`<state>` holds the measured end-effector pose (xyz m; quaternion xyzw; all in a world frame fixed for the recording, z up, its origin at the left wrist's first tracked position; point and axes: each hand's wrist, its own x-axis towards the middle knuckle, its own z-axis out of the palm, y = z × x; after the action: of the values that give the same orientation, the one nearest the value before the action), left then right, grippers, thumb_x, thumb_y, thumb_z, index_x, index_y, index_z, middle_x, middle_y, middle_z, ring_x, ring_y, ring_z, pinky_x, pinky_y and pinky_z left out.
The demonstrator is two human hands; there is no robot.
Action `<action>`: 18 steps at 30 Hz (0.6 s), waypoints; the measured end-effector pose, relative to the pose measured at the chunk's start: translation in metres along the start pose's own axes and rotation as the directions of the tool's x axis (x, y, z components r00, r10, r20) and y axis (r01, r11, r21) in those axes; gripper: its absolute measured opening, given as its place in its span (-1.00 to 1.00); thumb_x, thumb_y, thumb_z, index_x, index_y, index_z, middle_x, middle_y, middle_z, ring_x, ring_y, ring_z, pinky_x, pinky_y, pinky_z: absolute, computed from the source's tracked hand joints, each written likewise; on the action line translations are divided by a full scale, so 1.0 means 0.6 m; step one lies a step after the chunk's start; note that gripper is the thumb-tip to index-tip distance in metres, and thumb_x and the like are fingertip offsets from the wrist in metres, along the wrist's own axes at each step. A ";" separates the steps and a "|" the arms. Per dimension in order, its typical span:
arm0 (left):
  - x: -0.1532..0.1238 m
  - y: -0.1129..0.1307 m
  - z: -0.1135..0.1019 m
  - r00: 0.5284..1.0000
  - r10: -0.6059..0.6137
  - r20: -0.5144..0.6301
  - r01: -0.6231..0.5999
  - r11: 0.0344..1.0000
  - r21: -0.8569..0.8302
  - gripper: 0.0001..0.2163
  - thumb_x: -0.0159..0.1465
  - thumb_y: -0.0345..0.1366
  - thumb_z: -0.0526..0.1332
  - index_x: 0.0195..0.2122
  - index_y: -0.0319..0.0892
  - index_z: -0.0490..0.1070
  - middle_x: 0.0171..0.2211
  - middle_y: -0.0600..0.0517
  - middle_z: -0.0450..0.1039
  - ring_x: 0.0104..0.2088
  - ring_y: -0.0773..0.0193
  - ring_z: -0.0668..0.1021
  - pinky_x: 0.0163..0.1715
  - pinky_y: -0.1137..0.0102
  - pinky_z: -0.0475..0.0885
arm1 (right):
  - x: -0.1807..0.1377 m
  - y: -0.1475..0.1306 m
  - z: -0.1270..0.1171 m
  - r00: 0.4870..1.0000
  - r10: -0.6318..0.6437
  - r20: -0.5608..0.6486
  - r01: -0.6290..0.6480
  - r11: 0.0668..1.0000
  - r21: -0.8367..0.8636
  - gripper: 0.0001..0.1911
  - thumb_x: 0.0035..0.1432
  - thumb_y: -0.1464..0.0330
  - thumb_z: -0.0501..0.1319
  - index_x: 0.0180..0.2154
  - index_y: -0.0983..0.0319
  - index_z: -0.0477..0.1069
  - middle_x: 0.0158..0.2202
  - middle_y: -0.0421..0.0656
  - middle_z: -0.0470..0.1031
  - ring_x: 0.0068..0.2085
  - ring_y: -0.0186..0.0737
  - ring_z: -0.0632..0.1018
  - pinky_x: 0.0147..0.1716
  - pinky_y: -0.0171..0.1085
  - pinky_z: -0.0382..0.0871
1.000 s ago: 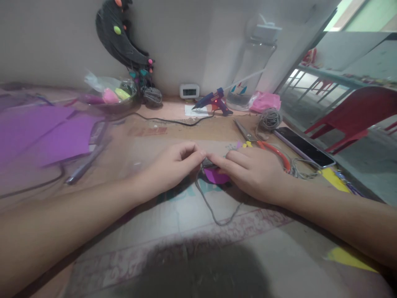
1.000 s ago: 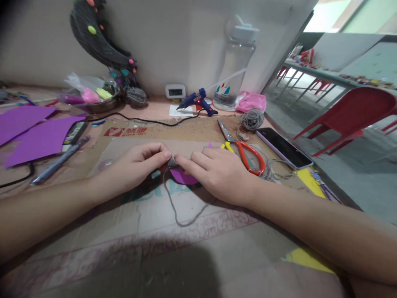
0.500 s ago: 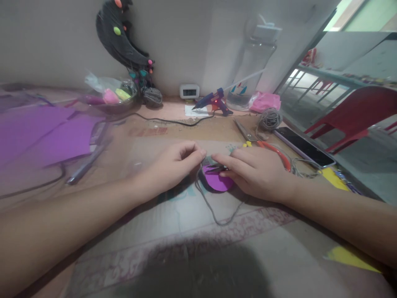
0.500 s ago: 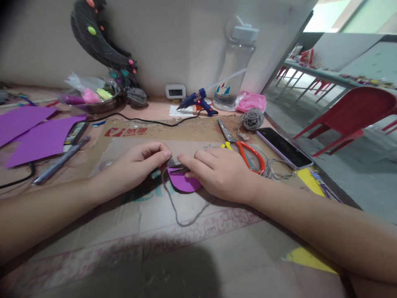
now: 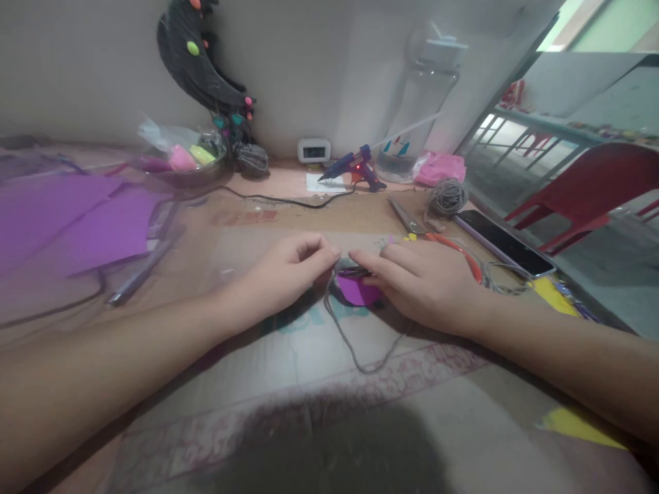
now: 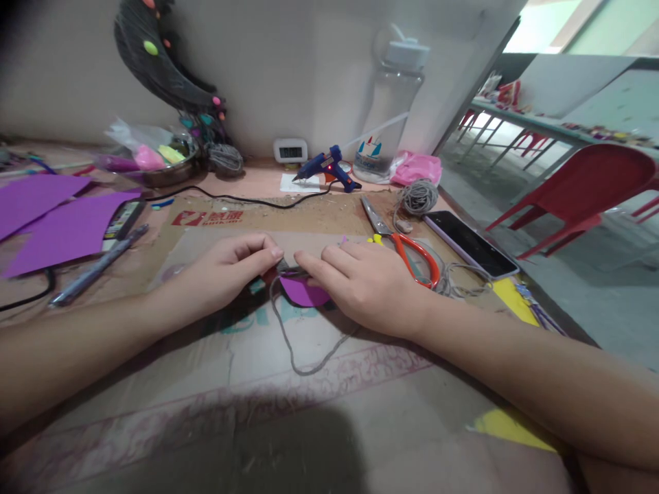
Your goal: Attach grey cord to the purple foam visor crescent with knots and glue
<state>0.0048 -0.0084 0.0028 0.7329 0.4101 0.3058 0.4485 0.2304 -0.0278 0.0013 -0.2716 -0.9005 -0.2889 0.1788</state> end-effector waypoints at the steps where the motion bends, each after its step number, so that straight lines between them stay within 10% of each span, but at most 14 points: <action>1: 0.000 -0.001 -0.001 1.000 -0.001 0.000 0.001 1.000 -0.010 -0.70 0.32 -0.19 0.06 -0.55 -0.17 0.21 -0.58 0.14 0.20 -0.53 0.39 0.29 -0.50 0.46 0.19 | 0.000 0.001 0.000 1.000 0.004 0.002 -0.004 1.000 -0.005 -0.71 0.32 0.38 0.06 0.02 0.25 0.40 -0.48 -0.21 0.36 -0.44 -0.30 0.30 -0.47 -0.27 0.00; 18: 0.001 -0.004 -0.002 1.000 -0.015 0.022 0.015 0.999 -0.031 -0.68 0.32 -0.13 0.06 -0.54 -0.16 0.21 -0.59 0.14 0.17 -0.55 0.38 0.25 -0.53 0.45 0.17 | 0.000 0.002 0.003 1.000 -0.006 -0.008 0.006 1.000 -0.017 -0.70 0.30 0.39 0.08 0.04 0.27 0.38 -0.47 -0.22 0.36 -0.44 -0.30 0.29 -0.48 -0.26 0.02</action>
<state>0.0035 -0.0069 0.0011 0.7260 0.4059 0.3009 0.4665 0.2307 -0.0259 0.0004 -0.2691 -0.8980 -0.2983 0.1793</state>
